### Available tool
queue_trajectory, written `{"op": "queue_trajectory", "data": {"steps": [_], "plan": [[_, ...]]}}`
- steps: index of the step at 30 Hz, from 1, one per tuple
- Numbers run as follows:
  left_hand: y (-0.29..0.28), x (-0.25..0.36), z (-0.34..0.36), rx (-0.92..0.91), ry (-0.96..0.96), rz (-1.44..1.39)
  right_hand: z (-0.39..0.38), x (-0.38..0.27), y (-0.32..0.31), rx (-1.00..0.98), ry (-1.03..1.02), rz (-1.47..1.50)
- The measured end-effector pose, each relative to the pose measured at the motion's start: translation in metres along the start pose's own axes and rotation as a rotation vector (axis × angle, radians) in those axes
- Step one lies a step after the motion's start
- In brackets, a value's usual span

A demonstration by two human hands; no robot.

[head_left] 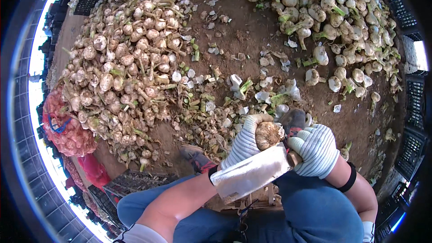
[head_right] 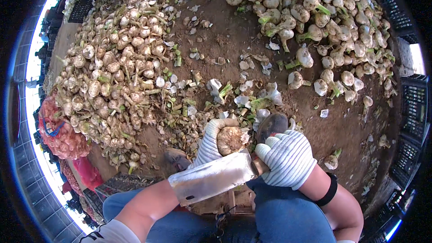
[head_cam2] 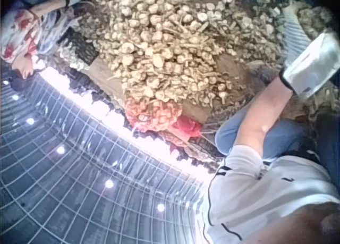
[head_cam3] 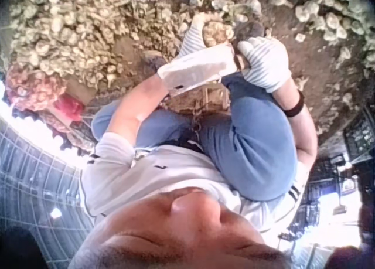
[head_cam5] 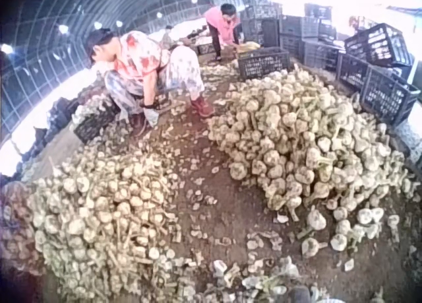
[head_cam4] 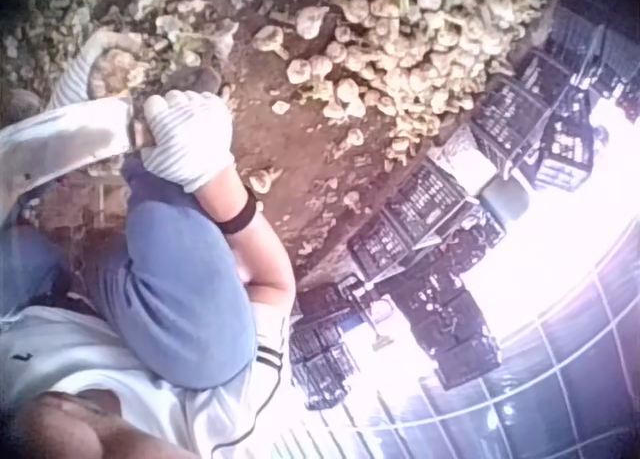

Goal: The person sits on the ground and uses a knife to trim the stems and roots off a pile of harvested root vegetables. They repeatedly pick up a vegetable, cut the ends, and toss the trimmed item into a separate pile.

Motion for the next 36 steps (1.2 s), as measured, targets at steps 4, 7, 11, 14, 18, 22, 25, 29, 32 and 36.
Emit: {"op": "queue_trajectory", "data": {"steps": [4,7,11,14,18,22,25,29,32,36], "plan": [[-0.011,-0.023,0.007,-0.01,-0.162,-0.109,-0.002,0.008,0.005,0.01,0.017,0.005],[-0.009,-0.024,0.008,-0.012,-0.472,-0.445,-0.005,0.01,0.007,0.008,0.003,-0.006],[0.0,-0.018,0.001,0.037,-0.574,-0.437,-0.004,0.017,0.009,0.053,0.042,0.028],[-0.006,-0.025,0.002,0.009,-0.442,-0.225,-0.016,0.038,0.012,0.058,0.049,0.0],[-0.013,-0.024,0.001,-0.019,-0.16,-0.014,-0.007,0.036,0.013,0.045,0.036,0.054],[0.007,0.026,-0.022,-0.086,0.516,0.522,-0.05,0.11,0.025,0.137,0.528,-0.103],[0.01,0.037,-0.025,-0.033,0.726,0.699,-0.062,0.117,0.015,0.212,0.486,-0.049],[-0.009,0.018,-0.014,0.028,0.387,0.478,-0.029,0.051,0.004,0.065,0.193,0.16],[-0.011,0.017,-0.014,0.044,0.298,0.308,-0.005,0.014,0.001,0.014,0.049,0.174],[-0.001,0.023,-0.016,0.006,0.322,0.292,-0.01,0.014,0.002,0.003,0.065,0.146]]}}
Point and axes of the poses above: each hand's wrist, its own z-axis towards the middle knuckle, its own y-axis out of the palm, x = y × z, the point moved 3 cm from there along z, towards the middle knuckle, and after that the axes turned 13 degrees about x, right-handed, at the moved point
